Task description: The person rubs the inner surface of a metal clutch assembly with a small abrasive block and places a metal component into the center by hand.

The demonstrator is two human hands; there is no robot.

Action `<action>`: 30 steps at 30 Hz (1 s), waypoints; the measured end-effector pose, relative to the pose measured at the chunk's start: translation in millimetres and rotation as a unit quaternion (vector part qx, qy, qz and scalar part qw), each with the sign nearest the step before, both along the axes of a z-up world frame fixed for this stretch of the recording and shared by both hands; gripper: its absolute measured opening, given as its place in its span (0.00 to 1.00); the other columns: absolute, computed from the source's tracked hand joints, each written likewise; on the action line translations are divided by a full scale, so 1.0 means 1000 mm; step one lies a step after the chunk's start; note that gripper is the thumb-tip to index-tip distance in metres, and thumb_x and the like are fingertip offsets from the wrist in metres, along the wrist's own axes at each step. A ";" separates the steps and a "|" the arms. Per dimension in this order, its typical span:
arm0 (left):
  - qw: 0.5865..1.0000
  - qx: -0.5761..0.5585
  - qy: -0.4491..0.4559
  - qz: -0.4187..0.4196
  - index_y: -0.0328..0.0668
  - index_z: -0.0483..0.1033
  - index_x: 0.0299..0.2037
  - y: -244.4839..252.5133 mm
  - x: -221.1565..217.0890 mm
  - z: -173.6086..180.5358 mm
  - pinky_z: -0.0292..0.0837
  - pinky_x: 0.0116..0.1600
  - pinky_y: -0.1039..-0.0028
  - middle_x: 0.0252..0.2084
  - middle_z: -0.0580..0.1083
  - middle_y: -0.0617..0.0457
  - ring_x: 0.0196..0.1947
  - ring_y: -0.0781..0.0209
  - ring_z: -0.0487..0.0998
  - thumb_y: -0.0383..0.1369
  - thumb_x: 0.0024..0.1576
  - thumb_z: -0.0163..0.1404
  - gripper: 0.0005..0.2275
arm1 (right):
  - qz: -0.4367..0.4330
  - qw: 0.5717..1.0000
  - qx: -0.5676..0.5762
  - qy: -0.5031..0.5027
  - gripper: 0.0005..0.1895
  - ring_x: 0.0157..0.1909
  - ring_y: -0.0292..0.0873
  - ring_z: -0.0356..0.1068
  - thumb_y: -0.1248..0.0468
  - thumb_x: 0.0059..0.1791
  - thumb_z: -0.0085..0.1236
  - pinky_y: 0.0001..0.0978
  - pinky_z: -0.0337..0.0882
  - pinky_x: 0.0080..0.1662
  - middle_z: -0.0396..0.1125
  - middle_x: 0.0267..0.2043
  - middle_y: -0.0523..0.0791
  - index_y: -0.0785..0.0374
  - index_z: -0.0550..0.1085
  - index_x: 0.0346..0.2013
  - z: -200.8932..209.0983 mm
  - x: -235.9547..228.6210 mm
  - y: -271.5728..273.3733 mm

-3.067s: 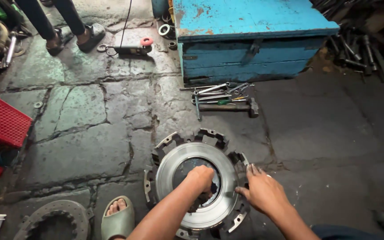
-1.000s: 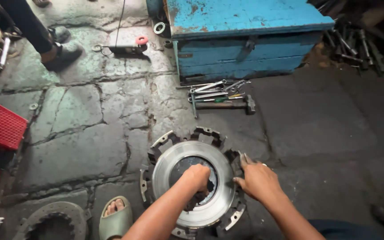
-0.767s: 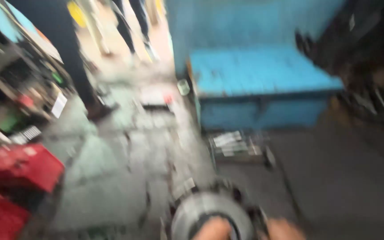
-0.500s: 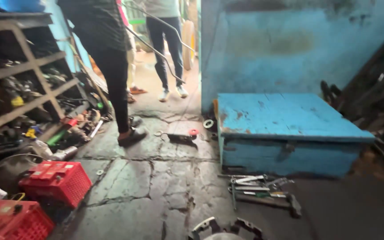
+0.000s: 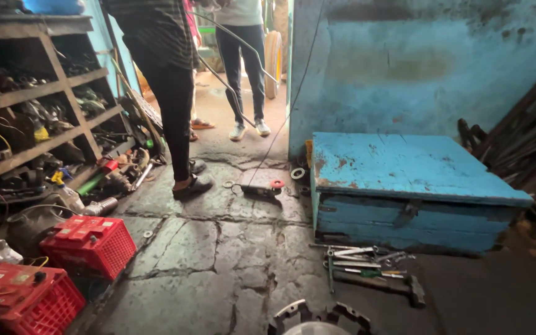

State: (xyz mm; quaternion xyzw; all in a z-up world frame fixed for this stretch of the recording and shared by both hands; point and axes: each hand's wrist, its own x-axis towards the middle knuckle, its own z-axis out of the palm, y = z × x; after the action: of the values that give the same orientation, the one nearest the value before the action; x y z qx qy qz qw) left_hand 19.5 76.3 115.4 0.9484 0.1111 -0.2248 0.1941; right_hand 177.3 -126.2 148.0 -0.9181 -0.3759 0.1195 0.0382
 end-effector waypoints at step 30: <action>1.000 -0.010 0.023 -0.003 0.40 0.82 0.41 -0.082 -0.017 -0.080 0.78 0.52 0.58 0.44 0.80 0.39 0.48 0.41 0.81 0.40 0.38 0.72 0.22 | -0.128 0.953 0.245 0.122 0.16 0.41 0.52 0.78 0.59 0.44 0.67 0.40 0.74 0.45 0.77 0.39 0.54 0.64 0.82 0.42 -0.062 -0.027 -0.077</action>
State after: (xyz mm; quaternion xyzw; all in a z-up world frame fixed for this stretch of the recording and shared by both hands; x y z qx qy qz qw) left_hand 2.7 -5.5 35.7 0.9413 0.1109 -0.2482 0.1999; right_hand 150.1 -203.0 86.1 -0.8993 -0.2655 0.1287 0.3227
